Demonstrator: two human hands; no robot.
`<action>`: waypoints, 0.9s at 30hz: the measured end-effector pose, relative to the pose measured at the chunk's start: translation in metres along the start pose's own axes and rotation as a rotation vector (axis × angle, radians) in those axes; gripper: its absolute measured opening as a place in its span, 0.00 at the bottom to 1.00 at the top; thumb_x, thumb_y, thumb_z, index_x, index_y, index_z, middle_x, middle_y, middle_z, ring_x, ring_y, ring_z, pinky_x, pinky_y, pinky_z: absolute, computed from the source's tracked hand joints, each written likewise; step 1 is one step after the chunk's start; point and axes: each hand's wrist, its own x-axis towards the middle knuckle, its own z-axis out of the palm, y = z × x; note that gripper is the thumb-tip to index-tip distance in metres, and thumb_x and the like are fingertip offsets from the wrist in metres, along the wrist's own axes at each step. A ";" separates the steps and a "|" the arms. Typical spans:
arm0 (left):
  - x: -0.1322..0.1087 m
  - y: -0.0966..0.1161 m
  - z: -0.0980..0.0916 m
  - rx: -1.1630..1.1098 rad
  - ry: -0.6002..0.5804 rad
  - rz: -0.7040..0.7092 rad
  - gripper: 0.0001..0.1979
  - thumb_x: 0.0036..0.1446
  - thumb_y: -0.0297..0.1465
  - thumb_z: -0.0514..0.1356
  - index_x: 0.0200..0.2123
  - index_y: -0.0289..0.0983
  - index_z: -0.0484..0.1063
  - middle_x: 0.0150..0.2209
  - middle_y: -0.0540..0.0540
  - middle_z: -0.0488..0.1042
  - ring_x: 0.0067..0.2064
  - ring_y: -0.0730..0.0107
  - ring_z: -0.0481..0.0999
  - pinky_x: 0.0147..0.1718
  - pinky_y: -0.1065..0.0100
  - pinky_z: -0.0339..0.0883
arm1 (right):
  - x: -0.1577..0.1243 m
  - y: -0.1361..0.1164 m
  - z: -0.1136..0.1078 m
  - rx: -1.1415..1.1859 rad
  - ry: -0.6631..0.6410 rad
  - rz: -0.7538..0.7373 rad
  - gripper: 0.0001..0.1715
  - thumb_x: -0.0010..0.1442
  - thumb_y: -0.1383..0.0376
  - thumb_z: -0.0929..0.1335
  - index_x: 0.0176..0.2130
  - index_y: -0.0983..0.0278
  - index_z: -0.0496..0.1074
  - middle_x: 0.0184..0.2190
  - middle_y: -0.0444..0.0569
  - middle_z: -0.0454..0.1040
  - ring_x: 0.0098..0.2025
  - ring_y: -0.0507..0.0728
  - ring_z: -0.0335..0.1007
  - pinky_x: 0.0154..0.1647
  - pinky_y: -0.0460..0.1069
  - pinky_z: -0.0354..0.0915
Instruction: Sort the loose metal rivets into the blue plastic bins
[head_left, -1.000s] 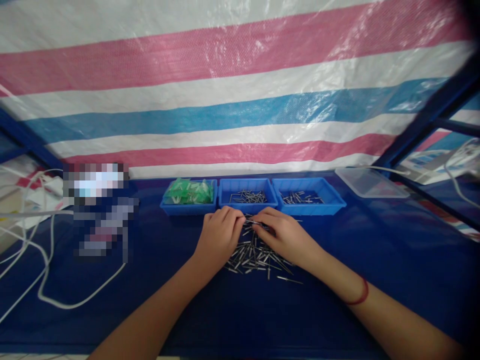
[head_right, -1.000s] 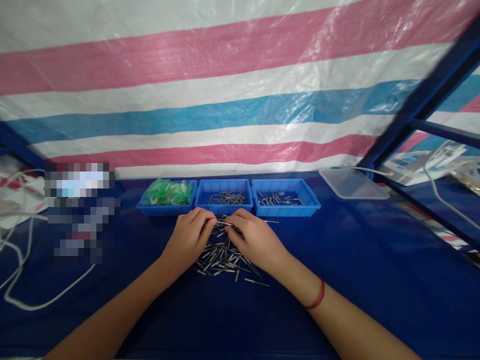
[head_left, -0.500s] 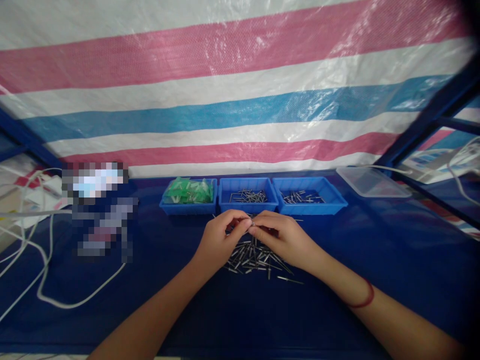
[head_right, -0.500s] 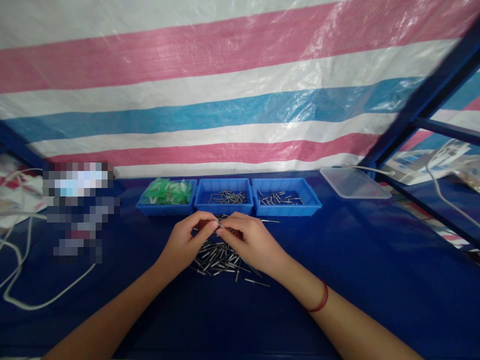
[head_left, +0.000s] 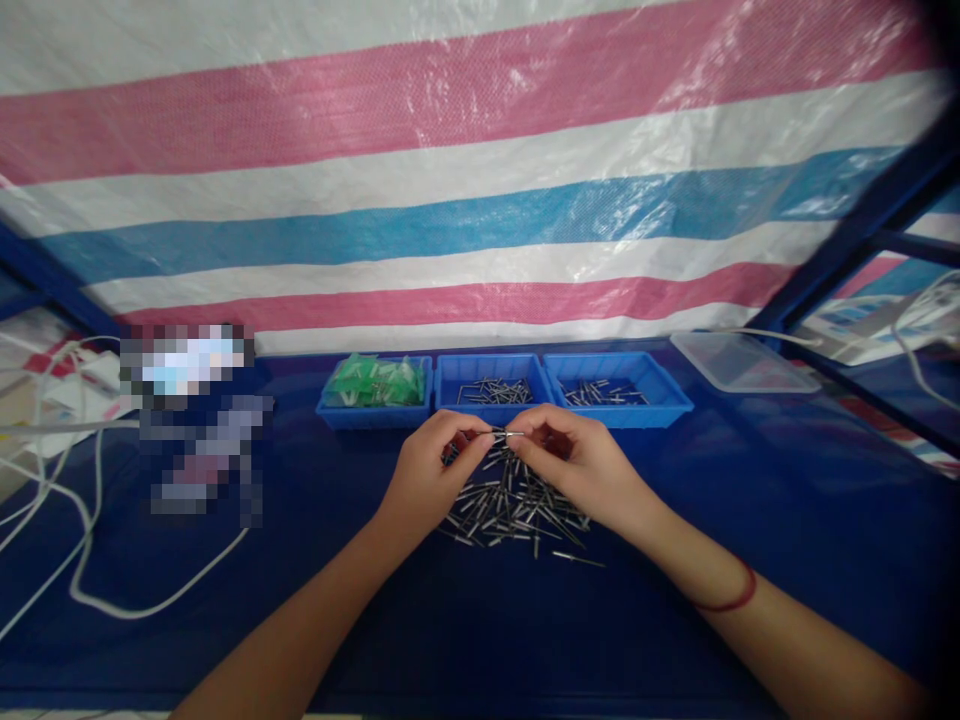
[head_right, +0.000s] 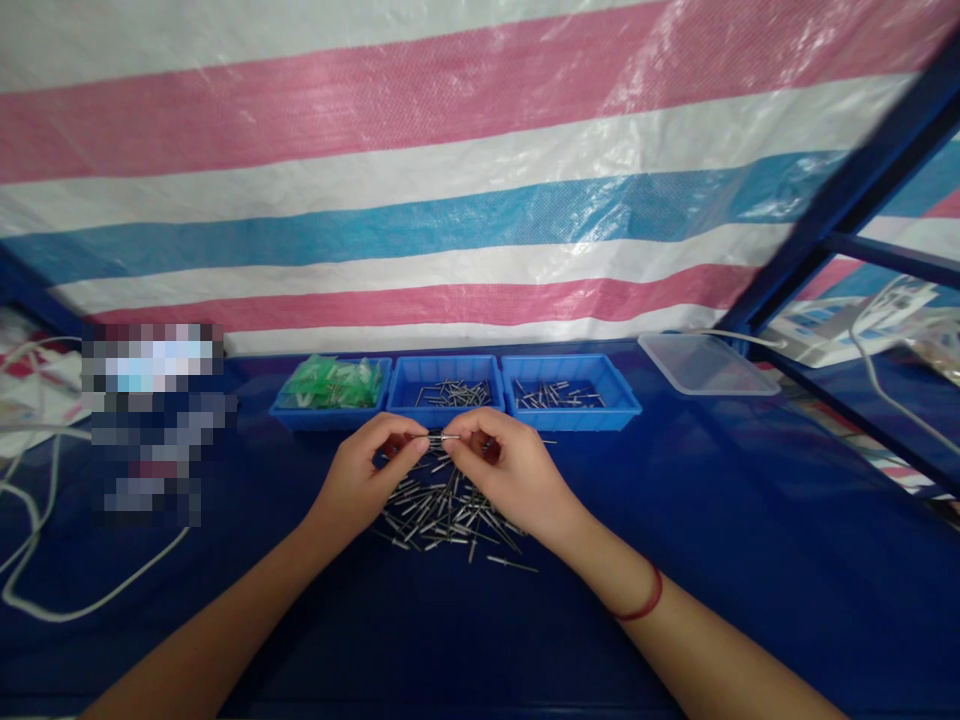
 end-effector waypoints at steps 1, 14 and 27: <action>0.000 -0.001 0.000 0.002 -0.007 -0.002 0.04 0.59 0.31 0.60 0.35 0.37 0.74 0.33 0.49 0.75 0.34 0.73 0.73 0.35 0.72 0.65 | 0.000 -0.001 0.000 0.002 0.009 -0.001 0.09 0.58 0.60 0.69 0.34 0.63 0.73 0.28 0.45 0.70 0.29 0.51 0.64 0.30 0.48 0.62; -0.001 -0.002 0.003 0.046 -0.170 -0.001 0.08 0.62 0.33 0.57 0.37 0.37 0.74 0.33 0.48 0.73 0.34 0.72 0.72 0.34 0.72 0.64 | -0.002 -0.010 -0.004 -0.201 0.007 -0.146 0.08 0.60 0.61 0.67 0.32 0.63 0.70 0.26 0.43 0.68 0.26 0.50 0.61 0.27 0.47 0.59; 0.005 -0.014 -0.018 0.507 -0.316 0.027 0.07 0.57 0.29 0.57 0.38 0.39 0.74 0.37 0.47 0.75 0.37 0.66 0.74 0.37 0.68 0.64 | 0.025 0.015 -0.074 -0.799 0.451 -0.225 0.11 0.61 0.61 0.65 0.39 0.64 0.73 0.33 0.52 0.74 0.29 0.56 0.67 0.36 0.52 0.64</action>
